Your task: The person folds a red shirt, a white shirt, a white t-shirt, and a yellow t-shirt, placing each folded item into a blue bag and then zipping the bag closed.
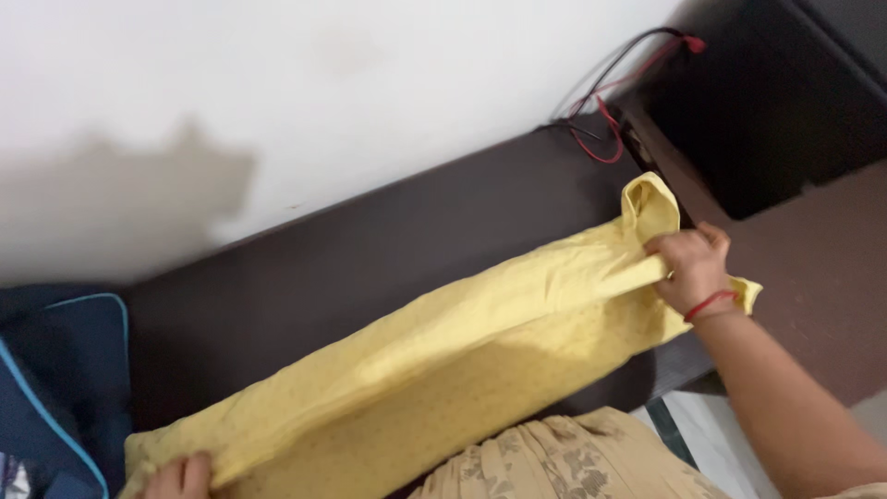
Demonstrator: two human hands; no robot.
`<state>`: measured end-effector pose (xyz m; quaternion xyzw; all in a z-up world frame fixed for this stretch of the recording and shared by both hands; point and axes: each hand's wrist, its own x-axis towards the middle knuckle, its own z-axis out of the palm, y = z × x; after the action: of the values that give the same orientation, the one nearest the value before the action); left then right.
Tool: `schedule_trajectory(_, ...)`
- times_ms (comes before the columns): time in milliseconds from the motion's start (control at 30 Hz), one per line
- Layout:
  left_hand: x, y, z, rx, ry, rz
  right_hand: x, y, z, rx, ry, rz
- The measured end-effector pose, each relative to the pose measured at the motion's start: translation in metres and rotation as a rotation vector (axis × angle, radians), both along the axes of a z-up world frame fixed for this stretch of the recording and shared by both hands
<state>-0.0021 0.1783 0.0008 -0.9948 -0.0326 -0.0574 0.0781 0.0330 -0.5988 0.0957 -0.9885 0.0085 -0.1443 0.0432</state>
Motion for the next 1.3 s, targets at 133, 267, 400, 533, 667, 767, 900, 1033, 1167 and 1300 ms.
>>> schedule_trajectory(133,-0.014,0.009,-0.034,-0.08,0.11,0.085,-0.05,-0.006,-0.038,-0.043,0.048,-0.065)
schedule_trajectory(267,0.008,-0.045,-0.026,-0.125,0.098,0.037,-0.068,-0.02,-0.052,-0.012,0.069,-0.263)
schedule_trajectory(400,0.008,-0.042,-0.038,-0.16,0.028,-0.068,-0.055,-0.002,-0.031,0.067,-0.05,-0.422)
schedule_trajectory(533,0.003,-0.106,-0.045,-0.216,-0.053,-0.243,-0.037,0.028,-0.001,0.404,-0.147,-0.925)
schedule_trajectory(667,-0.022,-0.157,-0.049,-0.218,-0.043,-0.189,-0.026,0.058,-0.002,1.019,-0.171,-1.302)
schedule_trajectory(767,-0.029,-0.166,-0.031,-0.324,0.018,-0.162,-0.013,0.069,-0.008,1.548,-0.495,-1.222)
schedule_trajectory(900,-0.025,-0.18,0.003,-0.178,-0.025,-0.167,-0.005,0.095,0.016,1.751,-0.439,-0.559)
schedule_trajectory(1033,-0.019,-0.223,0.032,-0.917,-0.241,-0.228,-0.008,0.158,0.035,1.678,-0.272,0.025)
schedule_trajectory(1167,0.016,-0.276,0.056,-2.212,0.349,0.331,-0.034,0.224,0.029,0.897,-0.016,0.364)
schedule_trajectory(1300,0.038,-0.309,0.068,-2.201,0.554,0.506,-0.046,0.26,0.01,0.716,0.438,0.548)
